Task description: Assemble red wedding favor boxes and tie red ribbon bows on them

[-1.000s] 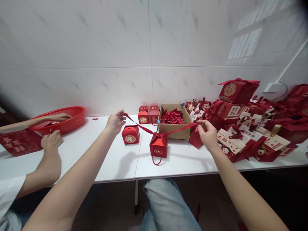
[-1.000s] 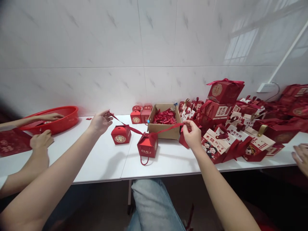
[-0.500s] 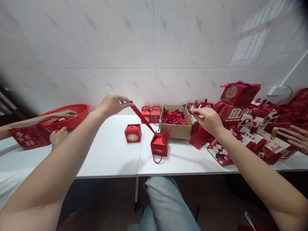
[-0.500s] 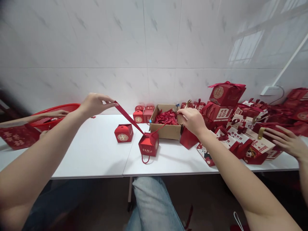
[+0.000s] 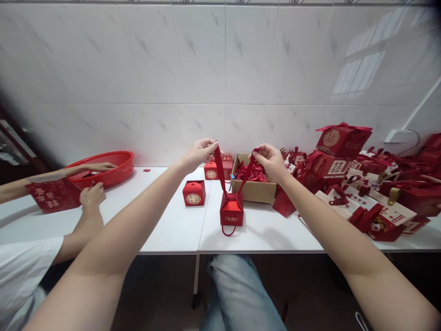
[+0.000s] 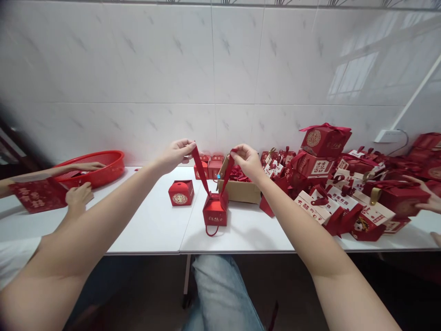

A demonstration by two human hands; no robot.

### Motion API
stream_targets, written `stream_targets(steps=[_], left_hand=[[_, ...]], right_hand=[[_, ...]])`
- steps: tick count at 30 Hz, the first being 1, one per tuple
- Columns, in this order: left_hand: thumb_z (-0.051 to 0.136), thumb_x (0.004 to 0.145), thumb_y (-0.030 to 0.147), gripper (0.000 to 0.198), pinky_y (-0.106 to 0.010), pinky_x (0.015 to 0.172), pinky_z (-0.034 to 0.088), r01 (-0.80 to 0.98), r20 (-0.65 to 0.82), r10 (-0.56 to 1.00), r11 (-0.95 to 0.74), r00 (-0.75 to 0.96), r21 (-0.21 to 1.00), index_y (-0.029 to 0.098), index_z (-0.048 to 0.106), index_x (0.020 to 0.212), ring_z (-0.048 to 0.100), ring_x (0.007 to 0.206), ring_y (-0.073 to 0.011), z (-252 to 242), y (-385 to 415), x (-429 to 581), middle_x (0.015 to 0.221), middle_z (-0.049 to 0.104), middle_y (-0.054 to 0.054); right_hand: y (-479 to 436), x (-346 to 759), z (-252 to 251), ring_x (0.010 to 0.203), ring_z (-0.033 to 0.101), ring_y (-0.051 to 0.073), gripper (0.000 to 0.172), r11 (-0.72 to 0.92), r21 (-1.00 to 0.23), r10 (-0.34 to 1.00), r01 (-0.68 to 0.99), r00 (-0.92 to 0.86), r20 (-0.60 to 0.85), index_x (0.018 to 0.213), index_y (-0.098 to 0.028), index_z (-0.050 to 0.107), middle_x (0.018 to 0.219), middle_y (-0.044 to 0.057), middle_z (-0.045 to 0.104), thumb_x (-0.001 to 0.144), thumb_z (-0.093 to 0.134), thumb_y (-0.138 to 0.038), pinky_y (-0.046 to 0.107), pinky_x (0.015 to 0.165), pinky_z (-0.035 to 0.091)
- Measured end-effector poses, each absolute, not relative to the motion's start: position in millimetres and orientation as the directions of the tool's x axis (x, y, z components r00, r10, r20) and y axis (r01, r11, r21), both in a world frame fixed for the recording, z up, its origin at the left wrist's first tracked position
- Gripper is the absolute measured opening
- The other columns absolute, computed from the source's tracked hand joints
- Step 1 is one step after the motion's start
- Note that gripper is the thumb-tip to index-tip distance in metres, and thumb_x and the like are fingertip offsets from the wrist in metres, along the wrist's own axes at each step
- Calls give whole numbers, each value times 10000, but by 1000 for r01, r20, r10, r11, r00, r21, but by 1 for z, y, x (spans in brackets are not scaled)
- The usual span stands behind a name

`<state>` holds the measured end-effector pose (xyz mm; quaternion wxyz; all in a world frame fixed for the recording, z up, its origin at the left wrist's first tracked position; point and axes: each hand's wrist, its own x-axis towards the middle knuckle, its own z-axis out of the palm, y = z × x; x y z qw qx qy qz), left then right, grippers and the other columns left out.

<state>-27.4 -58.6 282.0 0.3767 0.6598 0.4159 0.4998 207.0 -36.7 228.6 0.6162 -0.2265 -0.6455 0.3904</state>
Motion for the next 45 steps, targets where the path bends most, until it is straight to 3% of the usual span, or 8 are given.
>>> stream_targets(steps=[6,12,17,23,31,34,38,45], left_hand=[[668,743,425,277,-216,465,358,317,492,844,-537,214,782,152,622,725,519,519,-81,287,-61,-10,679,664,-45],[703,677,432,291,-251,525,405,482,637,739,-649,219,588,145,716,717,543,571,-117,293,-71,2,667,684,-56],[693,688,441,304,-244,535,427,432,632,741,-658,228,616,140,717,725,555,575,-115,289,-78,13,687,696,-63],[708,677,437,301,-243,549,445,384,657,715,-691,239,612,139,712,725,563,589,-114,287,-77,20,710,693,-57],[729,650,356,186,-248,537,448,431,684,668,-731,293,529,174,733,688,581,590,-124,293,-71,29,682,705,-40],[739,635,353,189,-256,536,446,428,689,667,-731,284,531,172,731,688,584,584,-130,293,-69,32,669,704,-39],[657,724,428,289,-254,498,424,405,611,748,-659,259,634,145,716,738,557,531,-117,291,-71,31,596,660,-40],[686,702,376,262,-283,626,494,370,567,767,-642,300,672,128,711,784,630,675,-155,282,-76,22,763,713,-91]], right_hand=[[-39,194,239,771,667,166,315,583,-790,771,-188,-177,611,871,-185,629,808,24,704,666,741,-396,326,750,544],[-48,198,237,722,669,181,289,550,-806,799,-219,-145,584,800,-178,672,761,40,707,658,747,-418,336,692,551],[-61,195,235,734,661,167,281,545,-806,803,-230,-131,581,812,-197,638,779,22,697,684,720,-433,321,716,543],[-67,186,240,574,589,111,245,516,-830,816,-212,-172,552,771,-187,605,652,-14,646,671,719,-381,258,602,499],[-74,192,255,563,564,110,92,463,-871,764,-165,-423,487,713,-161,661,631,-8,634,707,637,-250,258,578,470],[-74,194,256,571,550,97,138,429,-885,777,-179,-427,463,756,-166,682,655,-15,638,694,691,-289,242,571,460],[-69,194,252,512,520,79,243,356,-918,826,-175,-401,396,777,-164,707,643,-1,646,661,745,-374,230,518,448],[-64,192,249,474,531,74,320,255,-943,862,-214,-391,322,800,-162,701,656,8,659,601,795,-394,229,492,481]])
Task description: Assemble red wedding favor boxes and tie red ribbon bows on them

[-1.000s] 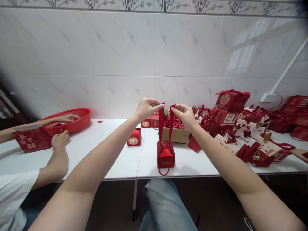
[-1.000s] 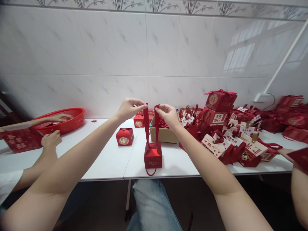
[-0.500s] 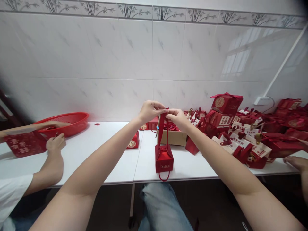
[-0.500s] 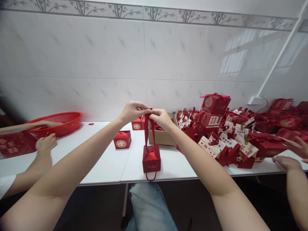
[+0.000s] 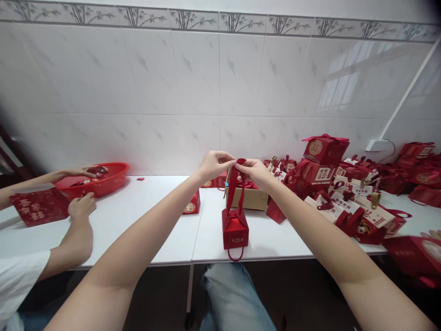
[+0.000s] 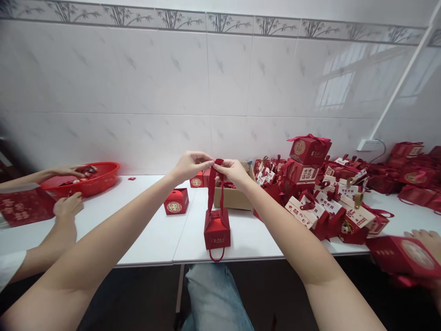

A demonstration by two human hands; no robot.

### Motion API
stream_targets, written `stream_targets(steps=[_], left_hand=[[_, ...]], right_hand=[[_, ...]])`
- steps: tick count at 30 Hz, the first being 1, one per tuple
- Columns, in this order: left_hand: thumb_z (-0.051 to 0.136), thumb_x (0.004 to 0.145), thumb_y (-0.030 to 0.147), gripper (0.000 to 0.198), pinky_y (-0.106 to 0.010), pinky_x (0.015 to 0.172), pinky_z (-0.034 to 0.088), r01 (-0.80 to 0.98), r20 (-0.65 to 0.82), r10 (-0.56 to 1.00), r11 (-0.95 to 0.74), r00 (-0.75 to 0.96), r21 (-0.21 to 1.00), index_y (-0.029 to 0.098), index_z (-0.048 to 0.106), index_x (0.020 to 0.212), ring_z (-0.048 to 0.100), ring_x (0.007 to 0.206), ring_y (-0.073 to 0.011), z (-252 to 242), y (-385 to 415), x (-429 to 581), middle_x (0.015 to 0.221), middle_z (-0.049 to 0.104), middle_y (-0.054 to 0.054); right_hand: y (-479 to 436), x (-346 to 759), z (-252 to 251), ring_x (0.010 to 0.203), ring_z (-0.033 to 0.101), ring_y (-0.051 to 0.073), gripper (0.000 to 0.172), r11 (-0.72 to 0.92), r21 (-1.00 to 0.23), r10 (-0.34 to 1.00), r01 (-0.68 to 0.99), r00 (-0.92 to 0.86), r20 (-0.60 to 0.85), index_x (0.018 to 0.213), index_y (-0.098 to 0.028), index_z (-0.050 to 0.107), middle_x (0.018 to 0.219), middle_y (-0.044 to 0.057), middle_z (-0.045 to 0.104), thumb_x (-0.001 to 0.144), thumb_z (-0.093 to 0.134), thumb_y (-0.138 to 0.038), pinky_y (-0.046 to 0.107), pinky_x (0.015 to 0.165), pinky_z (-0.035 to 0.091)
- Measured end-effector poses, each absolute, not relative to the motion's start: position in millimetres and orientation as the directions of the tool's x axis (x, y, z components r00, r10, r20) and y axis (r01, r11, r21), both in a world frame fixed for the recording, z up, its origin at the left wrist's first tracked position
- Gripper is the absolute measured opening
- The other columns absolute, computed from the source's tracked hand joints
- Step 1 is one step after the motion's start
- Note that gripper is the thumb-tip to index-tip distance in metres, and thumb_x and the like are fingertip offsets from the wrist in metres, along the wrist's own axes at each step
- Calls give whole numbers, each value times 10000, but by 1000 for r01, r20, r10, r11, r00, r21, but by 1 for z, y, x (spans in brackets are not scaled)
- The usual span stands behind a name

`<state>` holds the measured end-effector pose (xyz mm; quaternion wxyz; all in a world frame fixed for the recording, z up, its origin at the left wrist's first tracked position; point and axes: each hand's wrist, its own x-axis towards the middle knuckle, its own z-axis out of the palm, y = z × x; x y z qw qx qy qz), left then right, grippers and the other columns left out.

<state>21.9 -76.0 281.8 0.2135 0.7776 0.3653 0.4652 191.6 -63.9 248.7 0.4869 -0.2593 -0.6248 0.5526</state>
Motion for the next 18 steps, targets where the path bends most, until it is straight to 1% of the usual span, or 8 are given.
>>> stream_targets(steps=[4,6,8,10,12,14,16,18], left_hand=[[666,730,364,233,-272,600,490,414,633,735,-669,245,617,137,706,761,627,656,-154,277,-74,23,731,706,-79],[652,751,342,201,-265,605,495,454,688,690,-700,226,552,147,703,756,627,659,-151,274,-74,24,734,700,-72],[634,774,317,170,-258,607,495,510,774,592,-748,225,425,161,700,755,615,650,-141,270,-74,26,737,686,-60],[604,805,291,157,-255,611,491,563,852,449,-791,268,240,173,700,768,601,656,-134,265,-75,26,750,670,-54],[572,832,263,160,-260,625,486,595,881,313,-802,354,45,182,698,779,592,699,-138,260,-76,26,774,661,-54],[554,845,238,165,-262,638,481,590,863,223,-801,454,-103,191,697,777,581,743,-144,255,-78,25,792,657,-50],[548,849,219,173,-254,631,474,560,822,187,-808,537,-183,203,697,762,564,742,-139,249,-78,23,780,648,-38],[544,852,220,189,-247,613,466,538,787,186,-817,588,-209,213,698,743,542,714,-131,242,-78,21,757,629,-29]], right_hand=[[-67,190,248,454,518,74,296,216,-945,871,-244,-390,300,786,-165,666,560,-26,601,640,777,-397,218,470,470],[-68,189,247,441,519,82,275,181,-949,881,-257,-388,272,760,-171,636,518,-40,567,666,761,-397,221,455,464],[-67,190,246,465,552,94,251,139,-952,892,-271,-383,240,749,-178,608,552,-29,590,700,739,-387,224,468,475],[-65,191,246,527,590,95,199,100,-952,898,-288,-387,211,759,-183,600,639,-12,631,748,705,-351,218,516,496],[-62,195,247,576,599,81,121,57,-953,894,-297,-409,181,783,-184,613,691,-9,641,795,660,-295,200,563,504],[-58,201,248,582,582,68,69,5,-960,884,-281,-448,136,796,-175,633,693,-7,635,820,623,-238,180,574,496],[-55,207,251,571,562,65,73,-49,-969,869,-242,-489,78,789,-159,649,684,4,632,825,601,-199,173,565,485],[-52,213,254,583,560,71,82,-89,-977,852,-193,-523,26,773,-148,660,694,19,639,816,594,-172,178,575,484]])
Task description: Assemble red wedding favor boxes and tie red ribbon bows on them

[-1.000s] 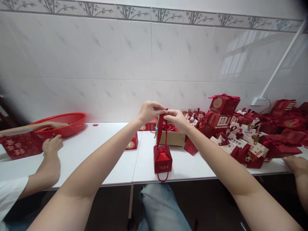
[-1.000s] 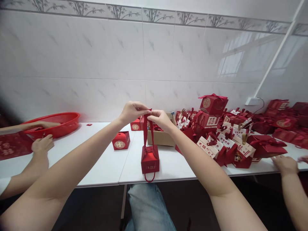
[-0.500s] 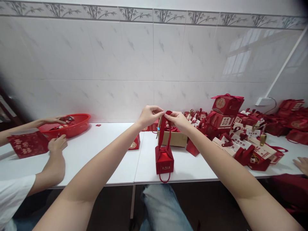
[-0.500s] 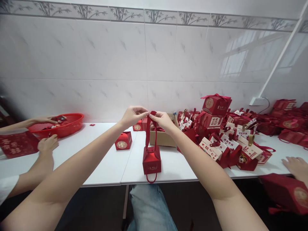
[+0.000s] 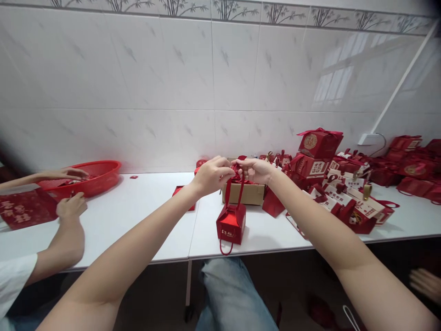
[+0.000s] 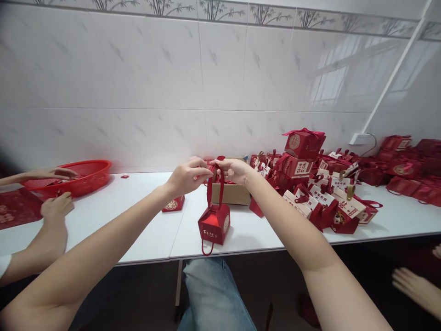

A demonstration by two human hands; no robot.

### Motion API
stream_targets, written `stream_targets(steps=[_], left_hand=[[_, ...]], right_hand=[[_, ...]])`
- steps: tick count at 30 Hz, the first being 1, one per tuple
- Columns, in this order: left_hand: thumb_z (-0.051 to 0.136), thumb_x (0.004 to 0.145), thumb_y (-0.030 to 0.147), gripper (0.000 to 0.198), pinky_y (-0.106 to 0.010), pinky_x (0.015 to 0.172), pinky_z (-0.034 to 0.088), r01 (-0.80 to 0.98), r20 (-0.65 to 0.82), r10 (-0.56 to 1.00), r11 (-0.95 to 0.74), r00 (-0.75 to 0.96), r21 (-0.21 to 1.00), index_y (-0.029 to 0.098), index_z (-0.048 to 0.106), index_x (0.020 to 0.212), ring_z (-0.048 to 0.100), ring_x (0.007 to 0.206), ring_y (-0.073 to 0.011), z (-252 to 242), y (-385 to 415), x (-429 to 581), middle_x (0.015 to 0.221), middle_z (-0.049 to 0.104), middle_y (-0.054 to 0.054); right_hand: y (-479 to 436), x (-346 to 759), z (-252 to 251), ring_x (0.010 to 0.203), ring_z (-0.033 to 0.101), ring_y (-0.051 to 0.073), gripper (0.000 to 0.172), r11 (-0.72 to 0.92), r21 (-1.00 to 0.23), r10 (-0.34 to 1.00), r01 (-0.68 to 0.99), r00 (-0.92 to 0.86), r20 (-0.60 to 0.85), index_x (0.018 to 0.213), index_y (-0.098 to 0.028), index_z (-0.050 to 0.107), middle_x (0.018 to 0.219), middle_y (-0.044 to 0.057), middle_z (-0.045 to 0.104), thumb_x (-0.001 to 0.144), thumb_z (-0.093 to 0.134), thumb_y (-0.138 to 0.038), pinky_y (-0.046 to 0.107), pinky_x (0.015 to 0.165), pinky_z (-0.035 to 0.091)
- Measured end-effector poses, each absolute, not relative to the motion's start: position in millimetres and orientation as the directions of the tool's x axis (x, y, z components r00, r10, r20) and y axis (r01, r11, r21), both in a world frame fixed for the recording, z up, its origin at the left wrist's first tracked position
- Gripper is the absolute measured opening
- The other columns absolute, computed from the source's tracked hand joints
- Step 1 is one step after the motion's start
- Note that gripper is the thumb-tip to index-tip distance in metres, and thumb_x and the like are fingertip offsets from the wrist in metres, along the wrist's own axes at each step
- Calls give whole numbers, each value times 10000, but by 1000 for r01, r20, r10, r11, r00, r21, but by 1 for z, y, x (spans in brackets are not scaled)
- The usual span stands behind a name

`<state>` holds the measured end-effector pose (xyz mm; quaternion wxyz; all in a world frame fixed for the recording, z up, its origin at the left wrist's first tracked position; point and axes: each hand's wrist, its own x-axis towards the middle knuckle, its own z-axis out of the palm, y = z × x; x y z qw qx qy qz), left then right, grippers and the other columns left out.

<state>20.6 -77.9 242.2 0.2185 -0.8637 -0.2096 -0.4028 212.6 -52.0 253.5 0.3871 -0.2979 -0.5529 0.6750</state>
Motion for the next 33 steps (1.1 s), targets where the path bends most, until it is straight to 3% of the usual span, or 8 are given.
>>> stream_targets(steps=[5,9,12,14,18,23,28,33], left_hand=[[548,841,231,180,-274,635,465,508,748,257,-853,612,-122,221,698,742,527,721,-139,229,-80,20,767,597,-35],[622,784,288,115,-292,702,460,407,756,457,-871,469,275,182,634,742,534,760,-142,233,-86,26,792,573,-31],[578,816,353,178,-267,686,448,215,580,780,-624,237,751,176,560,832,545,738,-123,239,-84,33,813,571,-18],[507,853,397,235,-278,690,447,113,409,894,-432,184,895,170,562,881,563,754,-133,241,-79,37,858,597,-37],[506,835,469,356,-314,733,437,103,295,934,-320,201,942,141,643,829,579,802,-173,238,-74,43,867,640,-74],[609,746,464,330,-308,740,429,28,206,933,-224,295,974,141,667,784,592,837,-188,237,-82,47,847,660,-71],[640,702,355,216,-280,669,423,-26,161,914,-164,371,986,140,654,725,580,758,-157,243,-85,47,772,628,-51],[725,644,361,240,-269,657,404,-36,189,924,-188,333,981,141,649,704,563,710,-130,238,-82,44,729,608,-26]], right_hand=[[-55,220,261,697,607,117,41,-94,-991,825,-100,-565,-21,768,-133,675,774,54,665,750,639,-141,239,688,499],[-64,224,270,656,578,123,115,258,-955,771,149,-627,110,753,-127,675,707,31,635,748,663,-241,271,668,467],[-69,227,274,620,528,110,170,635,-664,707,395,-644,293,743,-151,679,680,8,604,788,598,-293,261,618,431],[-70,228,273,653,544,119,148,776,-421,626,470,-661,415,750,-164,697,750,29,623,788,570,-230,269,642,442],[-69,229,262,747,593,148,215,911,-55,349,408,-696,628,782,-170,719,890,91,627,786,510,-121,289,691,494],[-65,230,246,865,610,168,275,949,106,135,298,-686,715,896,-190,697,995,111,581,815,458,-81,300,708,544],[-60,232,235,1042,569,202,262,955,92,130,283,-673,728,949,-223,681,1111,115,534,860,454,-127,369,849,534],[-60,231,227,1106,540,208,201,962,-144,256,233,-578,775,913,-235,697,1184,100,512,880,499,-229,388,910,506]])
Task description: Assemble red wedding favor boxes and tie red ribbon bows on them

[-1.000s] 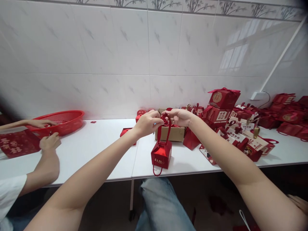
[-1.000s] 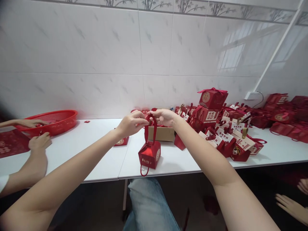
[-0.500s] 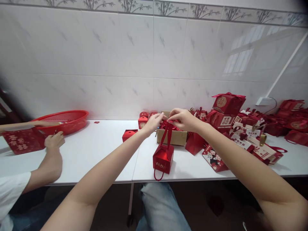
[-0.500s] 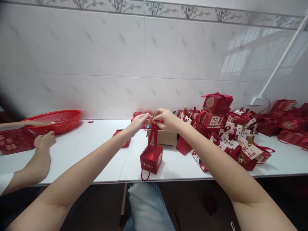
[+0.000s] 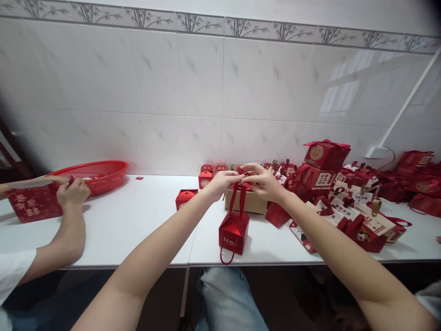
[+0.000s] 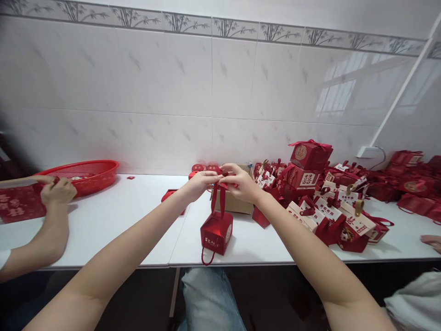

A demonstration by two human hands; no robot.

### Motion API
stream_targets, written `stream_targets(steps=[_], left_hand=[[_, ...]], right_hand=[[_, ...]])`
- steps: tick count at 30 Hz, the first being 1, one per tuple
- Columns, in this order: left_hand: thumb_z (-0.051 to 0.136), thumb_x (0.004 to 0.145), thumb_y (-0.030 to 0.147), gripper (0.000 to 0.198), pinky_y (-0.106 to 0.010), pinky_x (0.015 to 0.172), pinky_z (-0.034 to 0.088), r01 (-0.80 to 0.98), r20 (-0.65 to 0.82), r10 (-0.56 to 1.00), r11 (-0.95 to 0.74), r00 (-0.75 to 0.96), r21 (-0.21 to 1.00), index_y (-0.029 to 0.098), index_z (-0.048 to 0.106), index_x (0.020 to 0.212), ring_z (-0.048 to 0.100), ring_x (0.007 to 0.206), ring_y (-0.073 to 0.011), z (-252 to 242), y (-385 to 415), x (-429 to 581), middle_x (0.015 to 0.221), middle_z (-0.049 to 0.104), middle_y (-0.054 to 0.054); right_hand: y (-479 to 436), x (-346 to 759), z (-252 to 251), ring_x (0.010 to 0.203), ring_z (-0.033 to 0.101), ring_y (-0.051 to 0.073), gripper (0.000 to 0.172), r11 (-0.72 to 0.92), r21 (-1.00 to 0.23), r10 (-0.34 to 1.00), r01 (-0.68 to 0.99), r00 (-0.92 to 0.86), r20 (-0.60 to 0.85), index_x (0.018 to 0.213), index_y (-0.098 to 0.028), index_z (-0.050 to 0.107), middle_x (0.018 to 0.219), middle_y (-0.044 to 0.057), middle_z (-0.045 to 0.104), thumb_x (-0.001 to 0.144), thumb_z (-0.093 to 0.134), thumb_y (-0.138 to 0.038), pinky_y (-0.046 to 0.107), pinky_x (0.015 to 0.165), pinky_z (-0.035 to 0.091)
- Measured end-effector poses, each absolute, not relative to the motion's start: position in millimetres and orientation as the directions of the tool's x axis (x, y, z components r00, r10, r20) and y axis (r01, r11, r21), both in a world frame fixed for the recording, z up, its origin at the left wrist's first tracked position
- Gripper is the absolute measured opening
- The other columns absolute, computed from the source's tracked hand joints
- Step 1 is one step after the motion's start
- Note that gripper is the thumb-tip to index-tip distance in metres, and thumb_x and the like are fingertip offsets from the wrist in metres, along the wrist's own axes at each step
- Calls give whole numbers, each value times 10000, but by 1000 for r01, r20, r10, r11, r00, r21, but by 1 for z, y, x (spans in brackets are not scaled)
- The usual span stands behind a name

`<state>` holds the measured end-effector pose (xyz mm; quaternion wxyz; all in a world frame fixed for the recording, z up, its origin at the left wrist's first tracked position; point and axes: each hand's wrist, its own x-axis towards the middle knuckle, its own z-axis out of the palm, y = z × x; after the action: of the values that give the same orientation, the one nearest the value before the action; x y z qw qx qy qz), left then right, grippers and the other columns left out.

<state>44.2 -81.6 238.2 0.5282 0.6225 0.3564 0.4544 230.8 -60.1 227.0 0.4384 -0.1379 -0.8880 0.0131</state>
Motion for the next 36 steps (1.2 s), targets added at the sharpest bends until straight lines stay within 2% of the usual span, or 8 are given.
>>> stream_targets(steps=[5,10,15,21,24,29,33,36], left_hand=[[704,653,435,305,-271,679,408,-25,233,945,-234,229,972,157,629,754,590,774,-146,222,-78,39,797,630,-31],[651,672,498,350,-274,740,407,135,246,968,-250,49,959,169,592,776,598,839,-156,196,-76,9,836,634,-29],[526,748,474,294,-277,669,406,451,204,971,-127,-126,883,180,521,729,587,767,-181,154,-79,-46,747,602,-30],[551,694,240,101,-325,668,395,828,188,967,39,-173,560,195,506,615,586,838,-277,101,-96,-76,744,620,-80],[511,720,216,61,-335,687,413,903,177,972,66,-154,424,192,542,673,592,892,-295,87,-97,-70,838,650,-108],[413,796,239,171,-368,709,430,948,186,965,127,-186,290,177,569,831,583,963,-326,81,-93,-61,917,643,-154],[375,818,254,211,-374,706,430,950,172,962,160,-210,267,174,559,880,570,1002,-336,80,-95,-65,967,636,-167],[418,805,301,185,-350,645,437,936,90,970,189,-224,297,177,554,812,620,867,-311,81,-103,-72,869,656,-141]], right_hand=[[-72,235,203,1157,511,216,234,777,-620,606,109,-398,689,856,-242,698,1171,75,569,864,540,-414,388,967,443],[-86,258,143,1052,553,206,336,531,-845,840,59,-163,517,777,-215,659,1012,54,633,812,554,-532,345,958,412],[-102,296,72,723,560,174,421,332,-941,939,60,78,336,674,-192,594,724,33,588,723,595,-610,307,718,476],[-124,316,12,570,518,160,484,114,-993,949,-34,299,99,577,-177,583,586,24,544,581,673,-653,273,509,449],[-129,313,1,584,534,162,485,91,-992,936,-84,348,56,571,-178,587,598,26,554,555,687,-653,273,514,465],[-128,311,4,674,577,187,483,103,-984,905,-143,423,33,593,-195,573,684,32,572,523,691,-658,312,586,526],[-126,312,2,766,603,221,485,103,-985,895,-139,446,31,614,-193,579,757,57,592,528,679,-659,350,653,547],[-122,314,3,885,610,258,510,97,-991,876,-96,480,39,749,-188,607,899,90,624,574,639,-666,379,713,540]])
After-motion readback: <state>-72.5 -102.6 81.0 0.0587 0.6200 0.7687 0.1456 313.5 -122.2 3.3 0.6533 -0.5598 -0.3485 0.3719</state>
